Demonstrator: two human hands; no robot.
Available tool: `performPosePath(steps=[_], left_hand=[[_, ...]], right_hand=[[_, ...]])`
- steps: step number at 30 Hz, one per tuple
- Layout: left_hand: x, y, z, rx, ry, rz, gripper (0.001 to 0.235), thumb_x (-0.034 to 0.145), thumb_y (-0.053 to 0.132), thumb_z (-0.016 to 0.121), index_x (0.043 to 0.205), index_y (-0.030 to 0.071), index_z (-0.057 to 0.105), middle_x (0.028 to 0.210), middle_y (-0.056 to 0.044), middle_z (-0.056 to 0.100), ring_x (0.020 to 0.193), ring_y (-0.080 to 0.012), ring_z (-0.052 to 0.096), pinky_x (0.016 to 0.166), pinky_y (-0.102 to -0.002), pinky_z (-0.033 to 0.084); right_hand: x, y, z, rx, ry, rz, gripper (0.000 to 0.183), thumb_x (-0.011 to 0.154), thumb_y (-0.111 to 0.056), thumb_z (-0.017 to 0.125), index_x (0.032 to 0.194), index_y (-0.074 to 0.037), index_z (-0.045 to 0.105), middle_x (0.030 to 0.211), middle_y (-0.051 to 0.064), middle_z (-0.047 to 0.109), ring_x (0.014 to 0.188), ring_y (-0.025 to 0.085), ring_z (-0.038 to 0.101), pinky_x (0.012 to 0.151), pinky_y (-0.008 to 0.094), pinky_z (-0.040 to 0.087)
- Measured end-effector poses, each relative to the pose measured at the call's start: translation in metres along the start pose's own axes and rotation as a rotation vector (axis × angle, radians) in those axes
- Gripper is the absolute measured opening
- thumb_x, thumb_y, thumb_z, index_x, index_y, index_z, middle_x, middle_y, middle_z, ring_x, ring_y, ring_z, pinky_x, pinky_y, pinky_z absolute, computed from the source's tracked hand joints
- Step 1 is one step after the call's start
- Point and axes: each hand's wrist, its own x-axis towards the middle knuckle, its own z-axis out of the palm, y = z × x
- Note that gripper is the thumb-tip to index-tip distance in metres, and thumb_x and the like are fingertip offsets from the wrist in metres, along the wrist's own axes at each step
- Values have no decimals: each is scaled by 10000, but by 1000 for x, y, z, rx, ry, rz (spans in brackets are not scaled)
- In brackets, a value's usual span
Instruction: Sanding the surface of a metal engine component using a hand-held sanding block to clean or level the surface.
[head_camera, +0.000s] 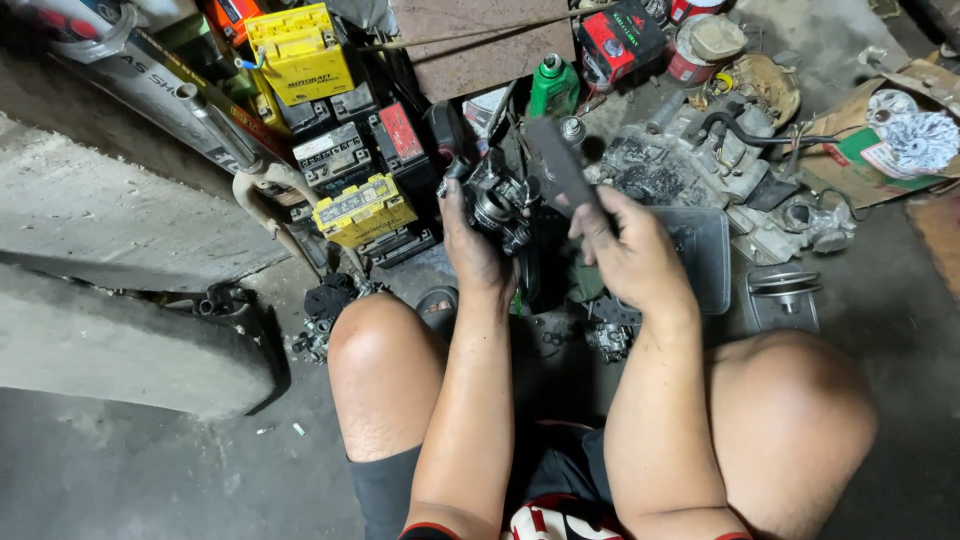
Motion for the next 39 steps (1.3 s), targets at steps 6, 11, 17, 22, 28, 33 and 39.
performPosePath(steps=[6, 11, 17, 22, 28, 33, 39], left_hand=[[-4, 3, -2, -126, -168, -70, 309, 996, 406, 595, 1205, 183, 638, 1171, -199, 697, 1037, -407, 704, 634, -526, 635], [-13, 9, -5, -193, -267, -172, 427, 953, 485, 632, 1212, 147, 662, 1150, -221, 710, 1043, -424, 701, 809, -568, 621], [-10, 16, -3, -206, -283, -158, 487, 949, 518, 614, 1254, 144, 673, 1172, -236, 701, 1054, -444, 696, 874, -587, 605], [-2, 29, -7, -222, -164, -39, 458, 942, 487, 638, 1230, 132, 664, 1140, -205, 718, 1011, -388, 718, 783, -532, 632], [-5, 41, -6, -248, -41, -3, 536, 892, 549, 701, 1218, 126, 650, 1125, -214, 721, 997, -419, 720, 856, -591, 615], [-16, 53, 4, -217, -207, 44, 423, 968, 498, 622, 1150, 122, 694, 1080, -185, 735, 1033, -360, 709, 923, -512, 595], [-17, 46, -2, -222, -320, 50, 501, 1022, 521, 532, 1266, 108, 675, 1178, -222, 705, 1127, -375, 672, 1065, -556, 503]], right_hand=[[1, 21, 0, 120, 131, 0, 280, 1113, -222, 458, 1176, -20, 641, 676, 156, 670, 472, 214, 636, 474, 337, 527], [6, 31, 5, 145, 149, -32, 258, 1122, -194, 450, 1181, 2, 606, 711, 157, 680, 521, 217, 664, 486, 341, 549], [8, 17, 5, 75, 118, 26, 230, 1120, -158, 445, 1134, 16, 595, 749, 173, 688, 642, 267, 699, 607, 417, 606], [16, 27, 8, -315, -32, 340, 301, 1028, -291, 582, 1215, -81, 689, 842, 119, 771, 944, 311, 745, 821, 503, 563], [29, 50, 25, -475, -270, 483, 474, 919, -335, 709, 1267, -14, 701, 1130, 295, 726, 1174, 439, 660, 1005, 563, 521], [28, 27, 34, -377, -152, 331, 484, 967, -411, 640, 1300, -60, 662, 1124, 273, 718, 1149, 440, 655, 970, 572, 518], [20, 20, 36, 9, 19, -54, 264, 1096, -277, 513, 1254, -95, 621, 997, 255, 716, 1058, 411, 690, 874, 538, 539]])
